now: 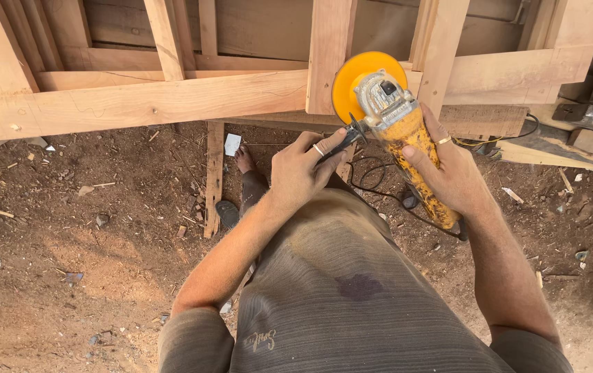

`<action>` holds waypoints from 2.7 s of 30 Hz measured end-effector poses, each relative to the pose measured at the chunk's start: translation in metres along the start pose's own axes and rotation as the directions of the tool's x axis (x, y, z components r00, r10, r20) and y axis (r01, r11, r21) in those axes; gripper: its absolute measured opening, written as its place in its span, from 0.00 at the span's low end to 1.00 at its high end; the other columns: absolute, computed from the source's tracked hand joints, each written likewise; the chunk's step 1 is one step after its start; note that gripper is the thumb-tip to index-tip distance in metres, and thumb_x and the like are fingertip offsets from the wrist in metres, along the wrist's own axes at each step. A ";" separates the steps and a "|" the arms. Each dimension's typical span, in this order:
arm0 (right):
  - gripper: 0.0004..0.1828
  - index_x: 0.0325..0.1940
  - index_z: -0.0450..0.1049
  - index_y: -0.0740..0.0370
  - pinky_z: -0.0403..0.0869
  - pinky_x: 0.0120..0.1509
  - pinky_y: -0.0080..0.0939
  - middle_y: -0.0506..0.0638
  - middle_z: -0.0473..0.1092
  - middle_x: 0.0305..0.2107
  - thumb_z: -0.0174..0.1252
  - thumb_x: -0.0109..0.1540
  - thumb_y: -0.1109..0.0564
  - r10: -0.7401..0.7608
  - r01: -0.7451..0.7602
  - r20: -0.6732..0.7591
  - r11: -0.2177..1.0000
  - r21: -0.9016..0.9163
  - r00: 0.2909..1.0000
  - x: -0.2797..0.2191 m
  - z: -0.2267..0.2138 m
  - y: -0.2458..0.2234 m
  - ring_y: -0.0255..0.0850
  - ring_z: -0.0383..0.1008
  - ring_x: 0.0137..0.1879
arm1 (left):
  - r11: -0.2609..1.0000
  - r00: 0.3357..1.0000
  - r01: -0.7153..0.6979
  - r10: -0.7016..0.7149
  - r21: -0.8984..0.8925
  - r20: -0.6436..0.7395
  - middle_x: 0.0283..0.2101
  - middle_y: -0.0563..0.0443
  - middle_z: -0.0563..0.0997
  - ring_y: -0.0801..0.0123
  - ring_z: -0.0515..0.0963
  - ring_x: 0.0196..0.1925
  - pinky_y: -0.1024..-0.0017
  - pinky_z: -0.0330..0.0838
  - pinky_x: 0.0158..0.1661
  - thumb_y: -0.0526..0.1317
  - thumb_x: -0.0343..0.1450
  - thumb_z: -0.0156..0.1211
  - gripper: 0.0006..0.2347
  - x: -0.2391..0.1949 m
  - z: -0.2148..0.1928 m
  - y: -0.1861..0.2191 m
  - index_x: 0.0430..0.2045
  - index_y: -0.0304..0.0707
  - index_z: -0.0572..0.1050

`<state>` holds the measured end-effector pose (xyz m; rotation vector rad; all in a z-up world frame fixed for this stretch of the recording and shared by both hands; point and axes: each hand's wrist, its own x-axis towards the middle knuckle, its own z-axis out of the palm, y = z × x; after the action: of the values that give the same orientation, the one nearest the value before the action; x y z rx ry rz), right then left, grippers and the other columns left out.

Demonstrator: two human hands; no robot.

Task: The person uses an angle grinder with a sanding disc to smooth the surfaces of a wooden frame structure. They move the tool along the edges and flat areas of the frame, generating wood dust.

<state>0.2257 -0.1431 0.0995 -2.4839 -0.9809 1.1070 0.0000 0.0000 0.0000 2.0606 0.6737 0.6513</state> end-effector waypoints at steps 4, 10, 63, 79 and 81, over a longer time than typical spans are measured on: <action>0.44 0.83 0.47 0.46 0.72 0.63 0.59 0.70 0.73 0.54 0.48 0.66 0.34 0.002 -0.002 0.026 1.000 0.000 1.000 -0.006 -0.002 -0.002 0.63 0.75 0.60 | 1.000 0.999 0.019 -0.019 0.006 0.026 0.38 0.53 0.80 0.68 0.83 0.31 0.70 0.78 0.29 0.46 0.72 0.70 0.18 -0.006 0.002 0.013 0.56 0.57 0.78; 0.45 0.83 0.46 0.47 0.75 0.64 0.58 0.71 0.75 0.50 0.46 0.65 0.33 0.016 -0.016 0.025 1.000 0.002 1.000 0.005 -0.006 0.000 0.61 0.79 0.58 | 1.000 0.999 0.011 -0.012 0.022 0.038 0.40 0.52 0.80 0.67 0.83 0.32 0.70 0.79 0.30 0.45 0.72 0.70 0.18 0.004 -0.002 0.001 0.58 0.55 0.77; 0.46 0.83 0.43 0.57 0.74 0.63 0.57 0.72 0.73 0.54 0.44 0.68 0.32 -0.036 0.038 -0.020 0.993 0.108 0.999 -0.022 0.013 0.035 0.62 0.78 0.57 | 0.998 0.988 -0.057 0.056 0.001 0.146 0.39 0.51 0.79 0.66 0.83 0.31 0.68 0.79 0.31 0.44 0.73 0.69 0.18 -0.001 0.011 0.017 0.59 0.54 0.76; 0.45 0.82 0.47 0.58 0.72 0.68 0.55 0.71 0.72 0.57 0.47 0.68 0.32 0.015 -0.006 -0.081 0.994 0.108 0.997 -0.016 0.006 0.051 0.61 0.75 0.64 | 0.997 0.981 -0.063 0.053 0.048 0.184 0.35 0.51 0.78 0.64 0.81 0.28 0.67 0.78 0.29 0.44 0.71 0.71 0.19 0.021 0.022 0.011 0.58 0.55 0.77; 0.46 0.83 0.45 0.54 0.73 0.67 0.54 0.71 0.73 0.55 0.47 0.67 0.32 0.081 -0.073 -0.066 0.991 0.112 0.995 -0.008 0.004 0.050 0.60 0.75 0.64 | 0.996 0.983 -0.074 0.066 0.040 0.172 0.36 0.52 0.78 0.64 0.82 0.29 0.66 0.78 0.30 0.45 0.72 0.71 0.19 0.026 0.024 0.008 0.58 0.55 0.76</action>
<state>0.2434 -0.1857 0.0776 -2.4726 -0.7893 1.0576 0.0370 -0.0002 0.0000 2.1621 0.5243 0.4953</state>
